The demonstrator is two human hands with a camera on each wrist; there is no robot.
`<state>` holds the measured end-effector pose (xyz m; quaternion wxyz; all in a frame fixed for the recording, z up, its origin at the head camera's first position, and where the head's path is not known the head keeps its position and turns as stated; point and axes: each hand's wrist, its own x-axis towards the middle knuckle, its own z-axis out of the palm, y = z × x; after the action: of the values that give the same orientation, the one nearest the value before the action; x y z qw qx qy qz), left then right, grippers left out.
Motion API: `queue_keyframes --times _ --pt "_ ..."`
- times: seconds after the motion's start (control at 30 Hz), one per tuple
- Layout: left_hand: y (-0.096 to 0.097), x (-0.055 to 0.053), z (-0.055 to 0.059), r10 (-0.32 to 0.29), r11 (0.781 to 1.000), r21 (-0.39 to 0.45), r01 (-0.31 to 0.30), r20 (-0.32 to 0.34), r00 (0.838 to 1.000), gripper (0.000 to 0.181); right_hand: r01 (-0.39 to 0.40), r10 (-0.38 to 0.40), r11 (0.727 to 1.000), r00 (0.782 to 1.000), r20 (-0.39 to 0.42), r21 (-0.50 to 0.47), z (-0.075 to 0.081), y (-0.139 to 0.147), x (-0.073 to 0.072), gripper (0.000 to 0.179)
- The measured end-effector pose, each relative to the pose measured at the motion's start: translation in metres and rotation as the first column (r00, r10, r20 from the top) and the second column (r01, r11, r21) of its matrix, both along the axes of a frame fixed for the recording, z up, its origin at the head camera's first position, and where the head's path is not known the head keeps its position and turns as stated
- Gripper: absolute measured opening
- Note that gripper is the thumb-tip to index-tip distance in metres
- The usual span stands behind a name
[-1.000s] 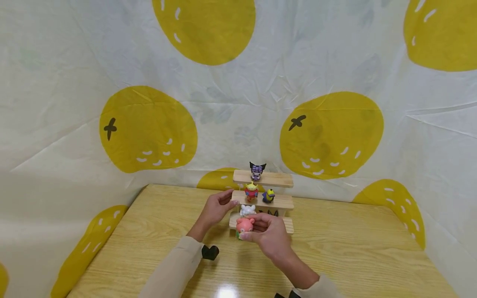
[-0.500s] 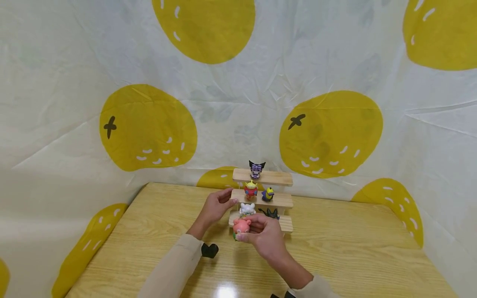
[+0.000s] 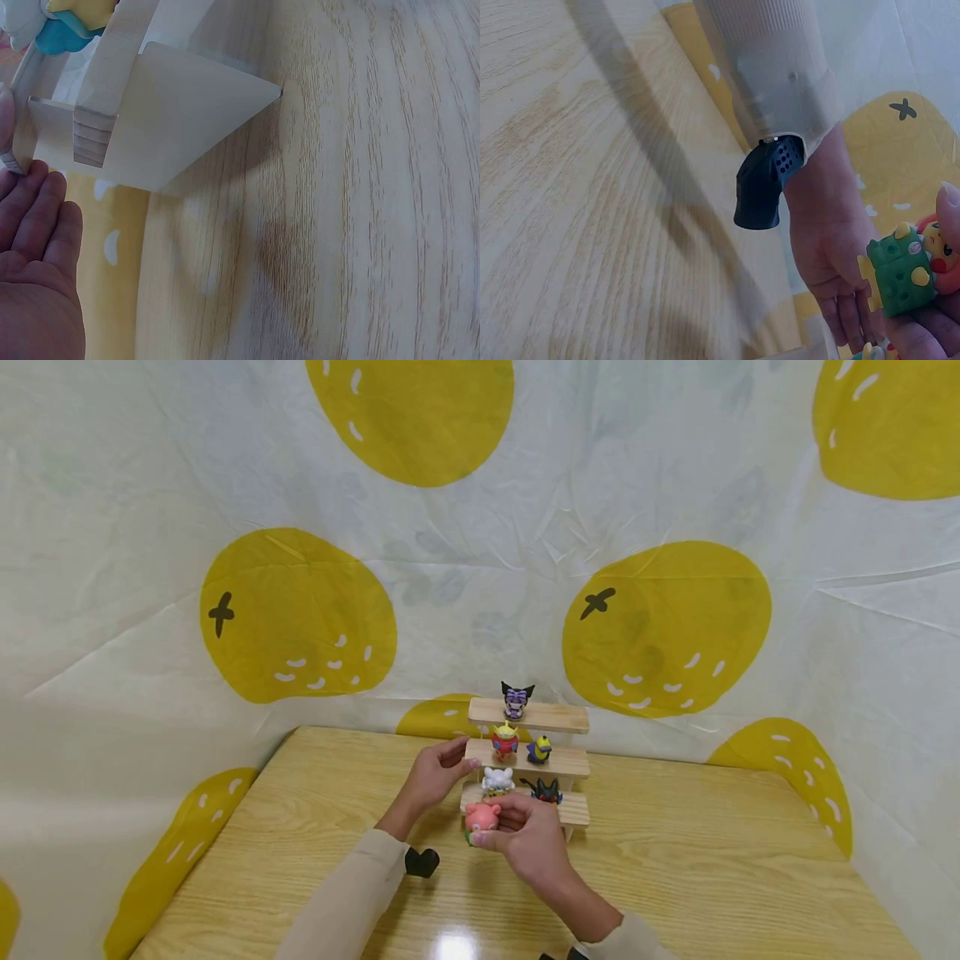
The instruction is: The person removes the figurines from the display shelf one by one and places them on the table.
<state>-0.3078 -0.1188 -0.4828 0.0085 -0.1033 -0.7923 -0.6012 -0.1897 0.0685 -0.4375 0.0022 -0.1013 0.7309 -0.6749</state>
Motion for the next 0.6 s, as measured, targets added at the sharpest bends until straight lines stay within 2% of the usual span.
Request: queue_keyframes --times 0.6 --pt "0.0002 0.0012 0.0033 -0.006 1.0 -0.013 0.006 -0.001 1.0 0.065 -0.004 0.004 1.0 0.999 0.034 -0.011 -0.0052 -0.0058 0.001 0.041"
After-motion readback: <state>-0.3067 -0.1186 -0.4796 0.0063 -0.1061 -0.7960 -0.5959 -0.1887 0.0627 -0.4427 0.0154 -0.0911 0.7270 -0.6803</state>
